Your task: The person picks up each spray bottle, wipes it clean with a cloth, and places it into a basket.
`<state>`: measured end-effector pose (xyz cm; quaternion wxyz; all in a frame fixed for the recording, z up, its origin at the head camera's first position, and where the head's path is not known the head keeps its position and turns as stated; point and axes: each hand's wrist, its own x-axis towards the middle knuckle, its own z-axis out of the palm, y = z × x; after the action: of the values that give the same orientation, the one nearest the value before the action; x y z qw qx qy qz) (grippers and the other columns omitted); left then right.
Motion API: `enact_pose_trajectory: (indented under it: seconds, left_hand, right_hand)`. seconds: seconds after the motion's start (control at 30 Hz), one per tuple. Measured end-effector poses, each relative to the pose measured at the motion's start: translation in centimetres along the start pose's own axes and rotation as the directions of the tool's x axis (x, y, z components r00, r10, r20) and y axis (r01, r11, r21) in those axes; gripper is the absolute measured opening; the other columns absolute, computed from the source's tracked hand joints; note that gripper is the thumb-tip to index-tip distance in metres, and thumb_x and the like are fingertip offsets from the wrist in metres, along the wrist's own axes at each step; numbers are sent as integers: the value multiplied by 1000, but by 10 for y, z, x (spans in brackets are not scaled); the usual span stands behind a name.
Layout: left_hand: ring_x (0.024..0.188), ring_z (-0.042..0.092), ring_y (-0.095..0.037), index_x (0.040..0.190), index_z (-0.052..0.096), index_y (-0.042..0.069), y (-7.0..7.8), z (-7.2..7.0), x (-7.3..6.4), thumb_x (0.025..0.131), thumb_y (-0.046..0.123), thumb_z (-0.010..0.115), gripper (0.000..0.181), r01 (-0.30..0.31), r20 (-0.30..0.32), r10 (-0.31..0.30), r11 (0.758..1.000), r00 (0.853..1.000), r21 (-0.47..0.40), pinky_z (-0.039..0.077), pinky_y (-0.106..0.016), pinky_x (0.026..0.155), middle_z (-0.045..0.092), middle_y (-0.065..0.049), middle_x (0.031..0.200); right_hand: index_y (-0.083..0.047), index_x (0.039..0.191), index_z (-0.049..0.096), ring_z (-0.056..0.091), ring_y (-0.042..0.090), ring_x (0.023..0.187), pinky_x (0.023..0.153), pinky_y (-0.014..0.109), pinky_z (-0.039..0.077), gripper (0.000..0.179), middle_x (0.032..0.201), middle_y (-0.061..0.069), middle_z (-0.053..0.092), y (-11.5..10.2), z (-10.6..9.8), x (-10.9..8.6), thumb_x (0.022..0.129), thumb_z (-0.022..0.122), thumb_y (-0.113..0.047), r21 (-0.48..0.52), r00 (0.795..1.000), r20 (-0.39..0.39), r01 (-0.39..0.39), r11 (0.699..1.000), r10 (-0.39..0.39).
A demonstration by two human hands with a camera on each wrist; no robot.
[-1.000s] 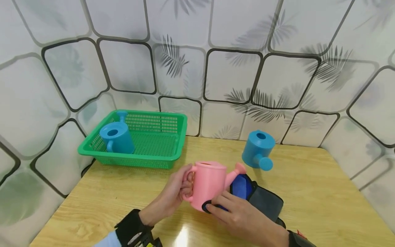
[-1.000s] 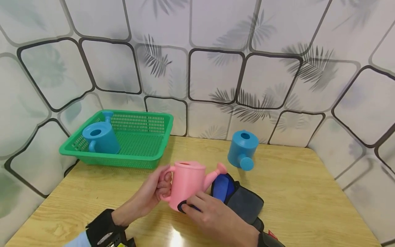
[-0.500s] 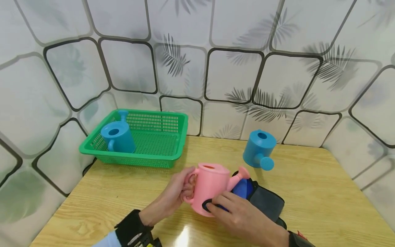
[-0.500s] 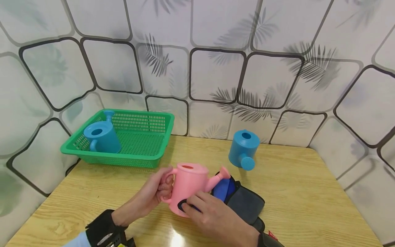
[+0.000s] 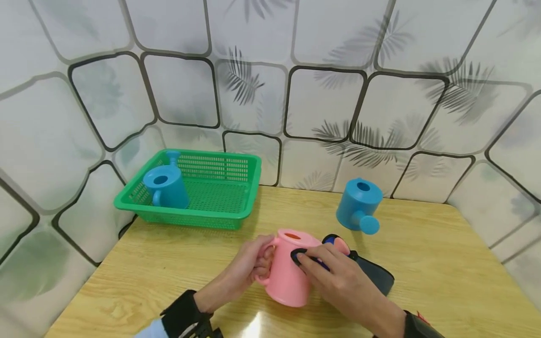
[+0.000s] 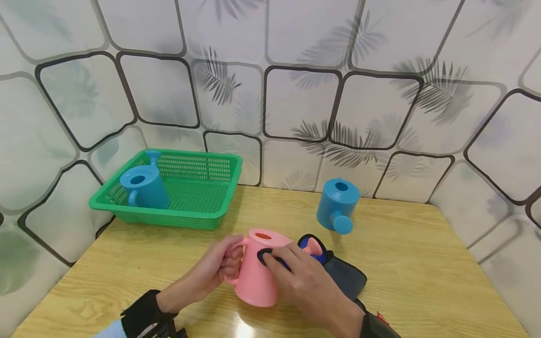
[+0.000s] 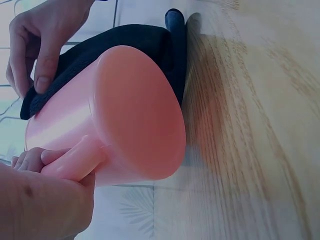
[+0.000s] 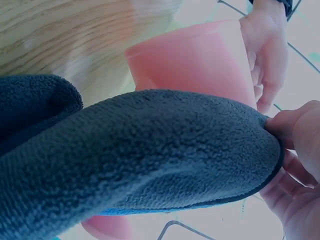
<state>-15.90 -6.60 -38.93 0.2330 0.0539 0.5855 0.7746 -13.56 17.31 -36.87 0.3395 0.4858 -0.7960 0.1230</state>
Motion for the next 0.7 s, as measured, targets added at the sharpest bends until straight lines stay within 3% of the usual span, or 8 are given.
enact_pose_trajectory:
  seconds: [0.33,0.7]
  left_hand:
    - [48,26,-3,68,38,16,-1,-1,-4,103,40,49,44,4,1,-4,1000,1000,16,26,-18,48,30,10,59]
    - [49,24,-5,69,38,15,0,-2,-9,102,40,50,44,2,-7,-1,1000,1000,19,25,-19,48,28,9,59]
  right_hand:
    - [-6,115,75,61,18,93,75,30,57,40,106,7,67,4,-1,1,111,43,-29,-11,998,-63,-31,999,30]
    - [-7,116,75,61,16,92,75,29,58,39,107,5,66,3,-1,3,111,43,-30,15,998,-48,-41,999,42]
